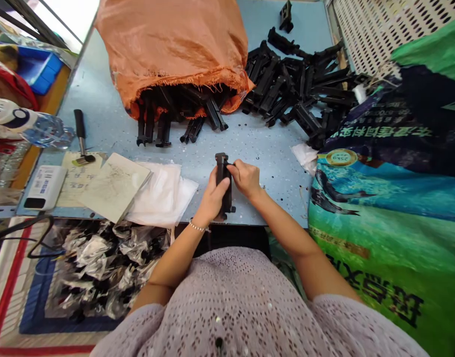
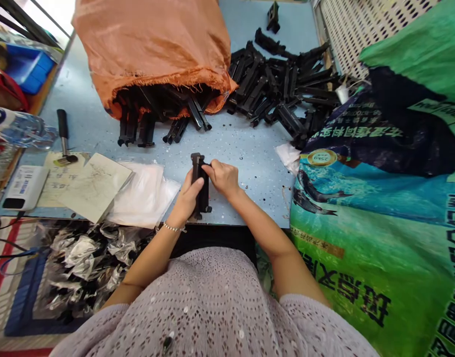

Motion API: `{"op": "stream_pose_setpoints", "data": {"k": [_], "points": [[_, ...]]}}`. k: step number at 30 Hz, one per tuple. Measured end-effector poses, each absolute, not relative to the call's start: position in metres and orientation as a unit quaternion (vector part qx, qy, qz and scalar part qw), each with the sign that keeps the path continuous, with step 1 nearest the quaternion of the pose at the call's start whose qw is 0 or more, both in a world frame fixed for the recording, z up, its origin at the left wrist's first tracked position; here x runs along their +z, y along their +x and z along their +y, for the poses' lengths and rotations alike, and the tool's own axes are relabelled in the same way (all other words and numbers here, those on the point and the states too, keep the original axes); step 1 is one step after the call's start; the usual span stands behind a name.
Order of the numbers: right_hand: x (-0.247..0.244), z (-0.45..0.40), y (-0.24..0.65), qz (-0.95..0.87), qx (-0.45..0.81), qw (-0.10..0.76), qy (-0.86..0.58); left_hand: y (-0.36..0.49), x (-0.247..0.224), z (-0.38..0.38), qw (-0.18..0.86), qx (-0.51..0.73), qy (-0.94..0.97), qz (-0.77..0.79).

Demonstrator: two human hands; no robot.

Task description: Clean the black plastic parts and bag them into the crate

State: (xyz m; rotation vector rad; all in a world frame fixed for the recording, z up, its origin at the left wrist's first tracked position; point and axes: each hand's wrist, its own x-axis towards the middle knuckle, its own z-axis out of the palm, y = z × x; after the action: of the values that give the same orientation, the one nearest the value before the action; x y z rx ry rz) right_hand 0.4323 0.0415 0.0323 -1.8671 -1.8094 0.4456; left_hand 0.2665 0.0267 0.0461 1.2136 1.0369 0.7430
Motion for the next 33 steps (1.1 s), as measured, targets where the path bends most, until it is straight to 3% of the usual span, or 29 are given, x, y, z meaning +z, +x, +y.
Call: {"op": "stream_pose_setpoints", "data": {"k": [4, 9, 15, 19, 22, 27, 30, 33], "points": [[0.032, 0.007, 0.417, -0.725, 0.182, 0.236, -0.621, 0.264, 0.029, 0.047, 0.570, 0.381, 0.518, 0.511], [0.030, -0.006, 0.418, -0.789, 0.216, 0.187, -0.545, 0.259, 0.009, 0.046, 0.531, 0.306, 0.595, 0.521], [0.063, 0.154, 0.512, -0.512, 0.074, 0.225, -0.825, 0.286, -0.003, 0.008, 0.364, 0.129, 0.722, 0.574], [0.079, 0.212, 0.556, -0.426, 0.145, 0.156, -0.879, 0.281, 0.005, 0.006, 0.320, 0.084, 0.752, 0.570], [0.072, 0.169, 0.531, -0.488, 0.156, 0.150, -0.845, 0.274, 0.012, 0.029, 0.377, 0.181, 0.726, 0.545], [0.058, 0.041, 0.446, -0.678, 0.158, 0.132, -0.705, 0.279, 0.026, 0.077, 0.602, 0.395, 0.523, 0.456], [0.066, 0.018, 0.435, -0.730, 0.248, 0.227, -0.595, 0.279, 0.040, 0.080, 0.682, 0.391, 0.442, 0.433], [0.067, 0.047, 0.445, -0.651, 0.265, 0.328, -0.631, 0.277, 0.049, 0.063, 0.727, 0.353, 0.422, 0.411]]}}
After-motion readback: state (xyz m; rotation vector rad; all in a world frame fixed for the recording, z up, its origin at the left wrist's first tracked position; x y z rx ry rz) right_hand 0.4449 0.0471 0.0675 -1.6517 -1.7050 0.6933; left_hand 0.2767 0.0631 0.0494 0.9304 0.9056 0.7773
